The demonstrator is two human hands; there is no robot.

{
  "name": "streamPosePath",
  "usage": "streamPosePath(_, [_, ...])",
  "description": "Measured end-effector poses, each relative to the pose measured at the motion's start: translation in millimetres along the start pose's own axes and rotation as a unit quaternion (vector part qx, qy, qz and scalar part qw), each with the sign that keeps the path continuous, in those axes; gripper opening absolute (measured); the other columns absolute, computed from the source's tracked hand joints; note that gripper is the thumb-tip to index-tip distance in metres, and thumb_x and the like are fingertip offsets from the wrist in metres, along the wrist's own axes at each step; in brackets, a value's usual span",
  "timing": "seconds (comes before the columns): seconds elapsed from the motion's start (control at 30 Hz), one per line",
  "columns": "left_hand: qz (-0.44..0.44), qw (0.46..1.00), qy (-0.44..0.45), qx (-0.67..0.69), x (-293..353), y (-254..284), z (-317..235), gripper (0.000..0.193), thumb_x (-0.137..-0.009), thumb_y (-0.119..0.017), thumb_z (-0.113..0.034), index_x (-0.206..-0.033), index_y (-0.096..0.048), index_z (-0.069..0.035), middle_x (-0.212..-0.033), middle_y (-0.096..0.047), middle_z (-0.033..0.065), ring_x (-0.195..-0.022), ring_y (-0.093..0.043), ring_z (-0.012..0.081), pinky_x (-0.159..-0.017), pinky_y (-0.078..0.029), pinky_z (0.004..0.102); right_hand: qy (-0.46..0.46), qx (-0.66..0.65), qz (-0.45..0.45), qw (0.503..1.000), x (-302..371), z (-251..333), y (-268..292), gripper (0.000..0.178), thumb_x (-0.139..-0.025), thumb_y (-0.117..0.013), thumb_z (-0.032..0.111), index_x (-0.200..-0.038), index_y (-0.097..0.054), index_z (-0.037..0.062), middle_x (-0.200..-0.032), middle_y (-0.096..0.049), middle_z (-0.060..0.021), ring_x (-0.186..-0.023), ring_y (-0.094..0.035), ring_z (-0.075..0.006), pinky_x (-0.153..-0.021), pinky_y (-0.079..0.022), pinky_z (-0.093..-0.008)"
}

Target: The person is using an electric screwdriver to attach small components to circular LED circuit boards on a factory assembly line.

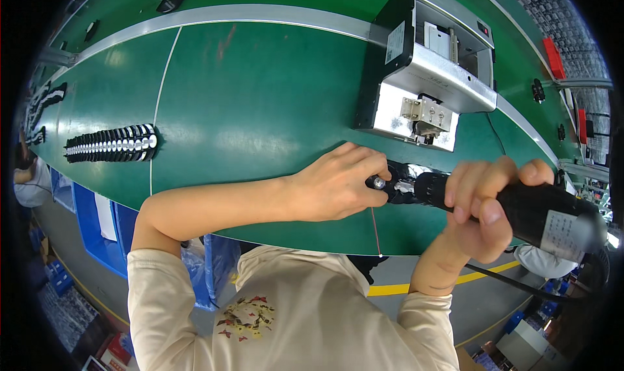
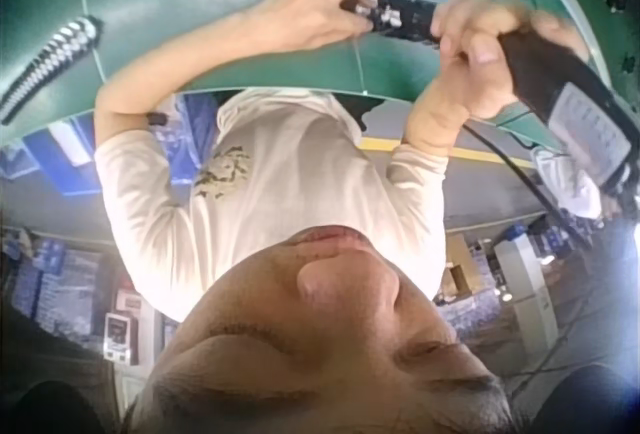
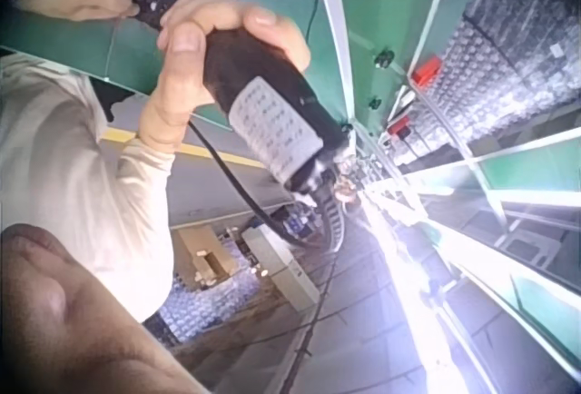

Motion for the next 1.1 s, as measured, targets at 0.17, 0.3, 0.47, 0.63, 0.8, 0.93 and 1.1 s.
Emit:
streamPosePath(0.17, [0.001, 1.0, 0.006, 0.01, -1, 1, 1, 0.014, -0.069, -0.071, -0.014, -0.083, -0.069, -0.013, -0.103, -0.056, 0.0072, -0.109, -0.056, 0.0294, -0.085, -0.045, 0.0407, -0.008, 0.028, -0.036, 0.999, 5, -14, -2, 0.043, -0.078, -0.057, 0.004, -0.117, -0.04, 0.0057, -0.063, -0.044, -0.0034, -0.044, -0.043, -0.0123, -0.047, -0.04, -0.0296])
streamPosePath(0.3, [0.002, 1.0, 0.004, 0.01, -4, 1, 1, 0.012, -0.07, -0.07, -0.016, -0.081, -0.069, -0.013, -0.102, -0.056, 0.0073, -0.108, -0.056, 0.0292, -0.086, -0.045, 0.0401, -0.016, 0.041, -0.041, 0.998, 8, -15, -7, 0.037, -0.078, -0.06, 0.002, -0.108, -0.04, 0.0073, -0.063, -0.044, -0.0031, -0.043, -0.043, -0.0119, -0.046, -0.04, -0.0288])
streamPosePath(0.47, [-0.002, 1.0, 0.003, 0.005, -3, 2, -1, 0.01, -0.071, -0.069, -0.016, -0.081, -0.069, -0.013, -0.102, -0.056, 0.0081, -0.109, -0.055, 0.0293, -0.087, -0.044, 0.0407, -0.008, 0.072, -0.003, 0.997, 11, -16, -13, 0.034, -0.079, -0.064, 0.003, -0.101, -0.038, 0.0082, -0.062, -0.046, -0.0036, -0.044, -0.045, -0.0123, -0.045, -0.042, -0.0296])
streamPosePath(0.63, [-0.003, 1.0, -0.001, 0.003, -2, 1, -1, 0.012, -0.071, -0.07, -0.017, -0.082, -0.068, -0.013, -0.103, -0.056, 0.0083, -0.11, -0.054, 0.0296, -0.087, -0.044, 0.0417, -0.024, 0.039, 0.033, 0.998, 9, -10, -13, 0.038, -0.076, -0.063, -0.005, -0.105, -0.04, 0.0036, -0.064, -0.049, -0.0055, -0.052, -0.05, -0.0175, -0.056, -0.047, -0.0337])
streamPosePath(0.8, [-0.02, 0.999, -0.014, -0.023, -1, 2, -4, 0.01, -0.068, -0.067, -0.014, -0.079, -0.066, -0.014, -0.102, -0.053, 0.0057, -0.099, -0.055, 0.023, -0.084, -0.042, 0.0365, 0.056, -0.004, -0.02, 0.998, -35, 22, 4, 0.041, -0.081, -0.052, 0.009, -0.122, -0.044, 0.0113, -0.065, -0.035, 0.001, -0.051, -0.037, -0.0093, -0.055, -0.034, -0.0274])
streamPosePath(0.93, [0.007, 1.0, -0.005, -0.009, -2, -1, 0, 0.019, -0.069, -0.071, -0.013, -0.087, -0.066, -0.013, -0.105, -0.054, 0.0074, -0.108, -0.056, 0.0296, -0.086, -0.045, 0.0412, 0.076, 0.146, -0.085, 0.983, -47, 13, 13, 0.041, -0.08, -0.05, 0.008, -0.121, -0.045, 0.0107, -0.066, -0.036, -0.0002, -0.051, -0.037, -0.0097, -0.055, -0.036, -0.028])
streamPosePath(1.1, [0.004, 1.0, -0.013, -0.022, -1, -2, -2, 0.018, -0.069, -0.071, -0.013, -0.086, -0.065, -0.013, -0.105, -0.054, 0.0074, -0.107, -0.056, 0.0299, -0.085, -0.045, 0.041, -0.004, 0.082, -0.057, 0.995, -56, -7, 11, 0.042, -0.077, -0.05, 0.007, -0.118, -0.048, 0.0074, -0.065, -0.038, -0.0016, -0.048, -0.035, -0.0108, -0.051, -0.036, -0.0302])
Point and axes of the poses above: each hand's wrist, its own x-axis away from the middle knuckle, its own y-axis out of the back of the hand, z = x × y, the point moved 9 cm from there along -x, towards the middle knuckle
